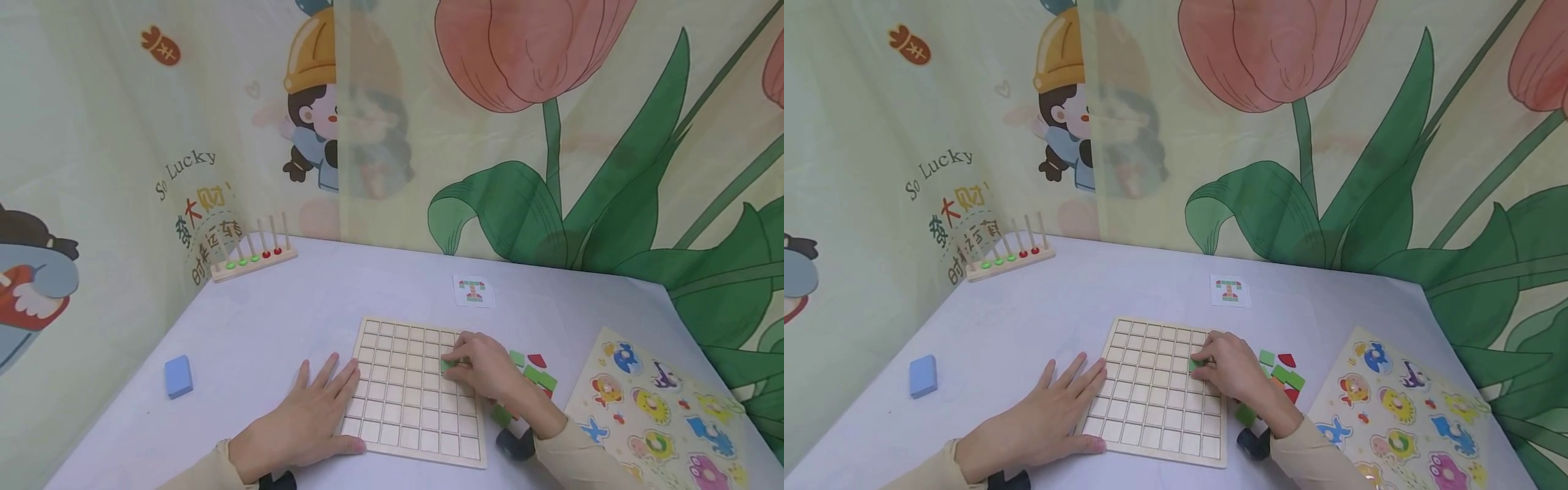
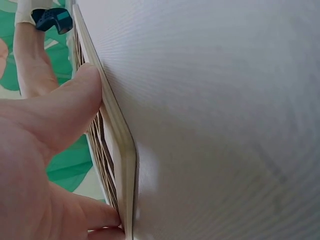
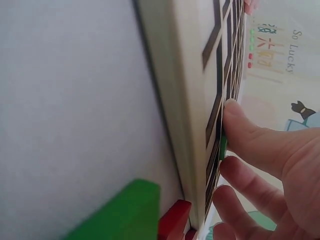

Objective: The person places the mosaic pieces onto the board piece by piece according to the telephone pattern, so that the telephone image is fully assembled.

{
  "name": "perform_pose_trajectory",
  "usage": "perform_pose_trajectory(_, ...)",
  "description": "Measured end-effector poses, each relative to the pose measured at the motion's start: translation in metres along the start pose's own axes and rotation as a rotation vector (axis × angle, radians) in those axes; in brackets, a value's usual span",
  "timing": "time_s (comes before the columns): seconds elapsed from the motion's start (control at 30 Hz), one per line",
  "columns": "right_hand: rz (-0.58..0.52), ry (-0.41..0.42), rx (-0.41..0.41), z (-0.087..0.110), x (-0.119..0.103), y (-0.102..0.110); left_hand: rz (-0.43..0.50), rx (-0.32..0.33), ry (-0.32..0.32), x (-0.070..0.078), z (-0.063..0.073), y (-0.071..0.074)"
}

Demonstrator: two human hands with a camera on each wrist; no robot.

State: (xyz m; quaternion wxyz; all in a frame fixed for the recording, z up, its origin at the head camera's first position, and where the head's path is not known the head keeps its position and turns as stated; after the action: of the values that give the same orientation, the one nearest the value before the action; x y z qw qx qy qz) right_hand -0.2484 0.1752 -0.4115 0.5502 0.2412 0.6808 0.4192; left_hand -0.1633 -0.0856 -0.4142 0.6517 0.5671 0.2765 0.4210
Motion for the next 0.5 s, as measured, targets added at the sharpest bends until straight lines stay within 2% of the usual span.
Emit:
perform_pose_trajectory(0.33, -0.026, -0.018, 0.012, 0.004, 0.001, 0.002, -0.005, 0.007, 0.001, 0.0, 0.0, 0.001)
perform_pose_trajectory(0.5, -0.055, 0.011, 0.048, 0.009, 0.006, 0.011, -0.008, 0.01, -0.003, 0.0, 0.0, 0.0)
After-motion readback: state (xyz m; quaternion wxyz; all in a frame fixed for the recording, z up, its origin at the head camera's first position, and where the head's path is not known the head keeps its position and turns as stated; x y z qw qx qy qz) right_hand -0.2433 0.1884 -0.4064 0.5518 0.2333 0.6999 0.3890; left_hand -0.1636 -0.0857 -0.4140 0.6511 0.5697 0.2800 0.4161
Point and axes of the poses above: each hand's wrist, its own z-axis away from the middle knuckle, its own y-axis out of the back of the hand, x = y × z, the point moved 6 cm from there along -z, towards the middle knuckle, and after that the axes turned 6 degrees about -z, right-handed, at the moved point
